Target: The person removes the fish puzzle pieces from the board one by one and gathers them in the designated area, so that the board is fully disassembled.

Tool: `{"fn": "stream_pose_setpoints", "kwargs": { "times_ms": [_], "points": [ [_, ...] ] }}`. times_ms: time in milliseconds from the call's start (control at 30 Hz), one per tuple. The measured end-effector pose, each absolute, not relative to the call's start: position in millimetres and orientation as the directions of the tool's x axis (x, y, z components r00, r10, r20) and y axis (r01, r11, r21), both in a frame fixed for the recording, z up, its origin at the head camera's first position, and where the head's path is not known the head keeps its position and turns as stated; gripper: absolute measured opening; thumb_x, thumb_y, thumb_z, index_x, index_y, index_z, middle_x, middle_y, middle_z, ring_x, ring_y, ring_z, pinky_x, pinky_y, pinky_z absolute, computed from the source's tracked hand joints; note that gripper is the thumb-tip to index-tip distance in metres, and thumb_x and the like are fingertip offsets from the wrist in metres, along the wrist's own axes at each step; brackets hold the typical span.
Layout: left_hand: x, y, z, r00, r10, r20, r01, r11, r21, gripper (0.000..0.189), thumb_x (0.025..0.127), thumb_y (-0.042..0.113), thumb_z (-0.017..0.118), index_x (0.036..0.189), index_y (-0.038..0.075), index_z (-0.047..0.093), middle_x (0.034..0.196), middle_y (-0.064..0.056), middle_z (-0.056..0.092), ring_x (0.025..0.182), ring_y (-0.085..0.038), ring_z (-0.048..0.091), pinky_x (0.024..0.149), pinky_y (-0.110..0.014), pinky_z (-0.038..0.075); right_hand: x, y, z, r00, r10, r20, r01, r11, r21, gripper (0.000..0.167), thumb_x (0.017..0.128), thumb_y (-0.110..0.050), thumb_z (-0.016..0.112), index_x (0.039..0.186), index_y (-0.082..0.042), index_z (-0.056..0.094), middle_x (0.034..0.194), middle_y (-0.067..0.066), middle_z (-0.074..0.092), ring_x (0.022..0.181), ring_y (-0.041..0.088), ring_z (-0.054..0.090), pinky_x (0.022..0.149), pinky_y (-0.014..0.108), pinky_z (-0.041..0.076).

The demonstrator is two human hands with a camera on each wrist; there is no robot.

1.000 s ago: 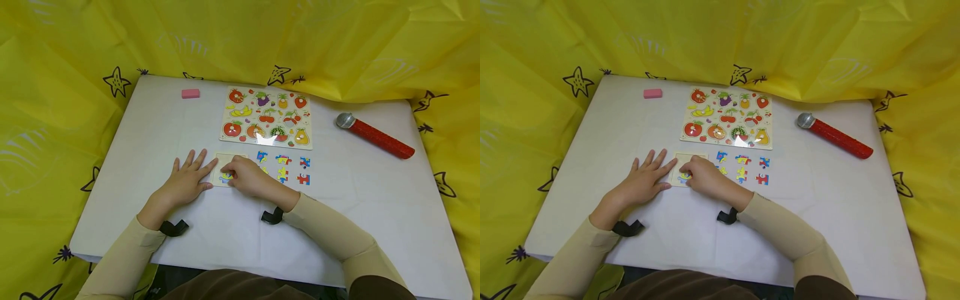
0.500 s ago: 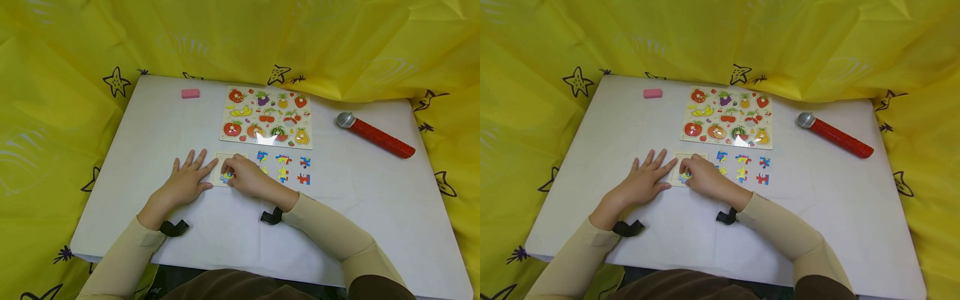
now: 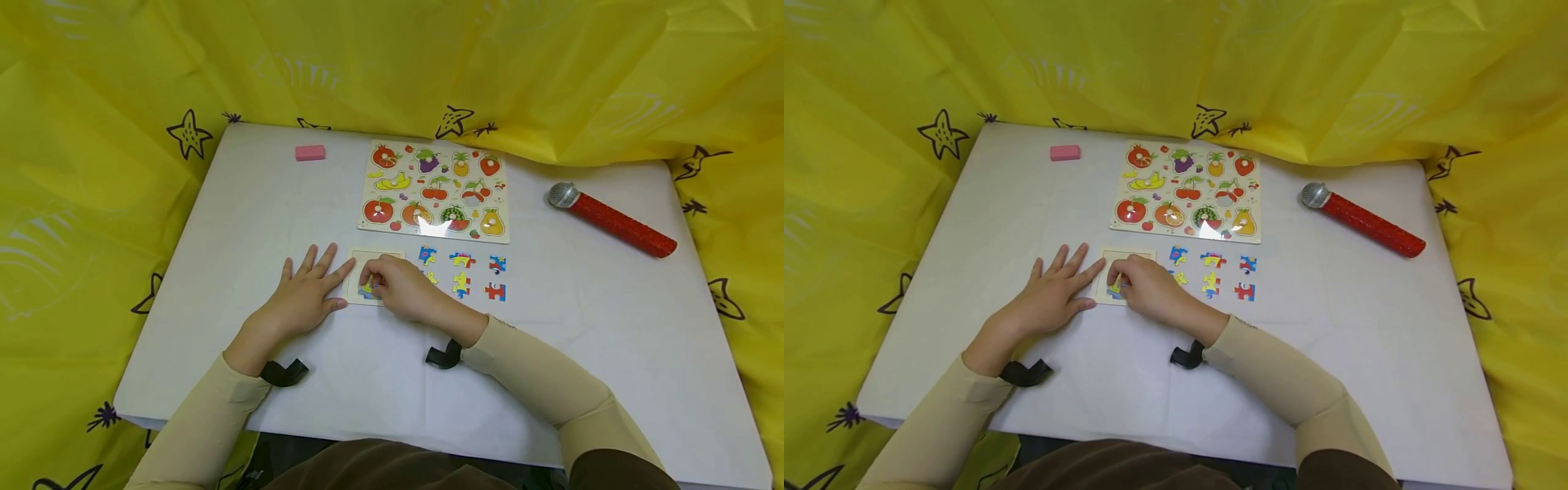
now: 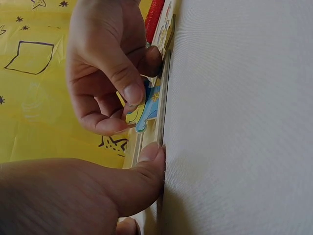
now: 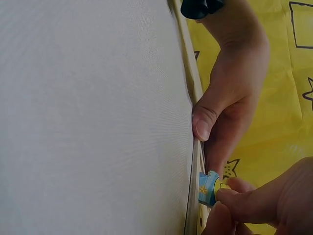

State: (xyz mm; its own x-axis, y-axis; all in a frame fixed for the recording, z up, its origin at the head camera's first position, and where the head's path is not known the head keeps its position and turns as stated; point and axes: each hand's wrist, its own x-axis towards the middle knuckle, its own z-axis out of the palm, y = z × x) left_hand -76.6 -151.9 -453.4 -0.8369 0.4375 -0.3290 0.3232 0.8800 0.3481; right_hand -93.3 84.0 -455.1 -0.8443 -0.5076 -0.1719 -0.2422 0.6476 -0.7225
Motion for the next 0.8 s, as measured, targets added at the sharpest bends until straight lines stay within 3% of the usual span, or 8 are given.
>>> {"fn": "stream_pose_setpoints", "kwargs": {
  "times_ms": [467, 633, 800],
  "points": [
    [-76, -152, -453, -0.838, 0.433, -0.333, 0.319, 0.883, 0.345, 0.078, 0.105, 0.046, 0.066, 0.171, 0.037, 0.025, 0.183, -0.008, 0.005, 0.169, -0.046, -0.003, 0.126, -0.082, 0.002, -91, 94, -450, -0.887, -0.440, -0.139, -0.155, 0.569, -0.808, 0.009, 0.099, -0.007, 0.075, 0.104, -0.014, 0.076, 0.084, -0.001, 0.065, 0.080, 0.017, 0.058, 0.072, 0.027, 0.048],
    [-76, -152, -454, -0.838, 0.431, -0.334, 0.314, 0.883, 0.349, 0.078, 0.105, 0.046, 0.066, 0.171, 0.038, 0.024, 0.183, -0.008, 0.004, 0.169, -0.046, -0.003, 0.127, -0.082, 0.001, -87, 108, -444, -0.889, -0.414, -0.193, -0.068, 0.537, -0.841, 0.010, 0.098, -0.008, 0.078, 0.104, -0.015, 0.076, 0.085, 0.002, 0.064, 0.070, 0.018, 0.060, 0.062, 0.025, 0.049],
    [-76, -152, -454, -0.837, 0.430, -0.339, 0.313, 0.884, 0.347, 0.079, 0.105, 0.046, 0.066, 0.172, 0.038, 0.023, 0.183, -0.008, 0.003, 0.169, -0.046, -0.005, 0.127, -0.082, 0.000, -81, 127, -440, -0.882, -0.376, -0.286, 0.066, 0.501, -0.863, 0.010, 0.096, -0.005, 0.079, 0.102, -0.013, 0.078, 0.087, 0.008, 0.065, 0.060, 0.023, 0.068, 0.056, 0.029, 0.058]
  ]
}}
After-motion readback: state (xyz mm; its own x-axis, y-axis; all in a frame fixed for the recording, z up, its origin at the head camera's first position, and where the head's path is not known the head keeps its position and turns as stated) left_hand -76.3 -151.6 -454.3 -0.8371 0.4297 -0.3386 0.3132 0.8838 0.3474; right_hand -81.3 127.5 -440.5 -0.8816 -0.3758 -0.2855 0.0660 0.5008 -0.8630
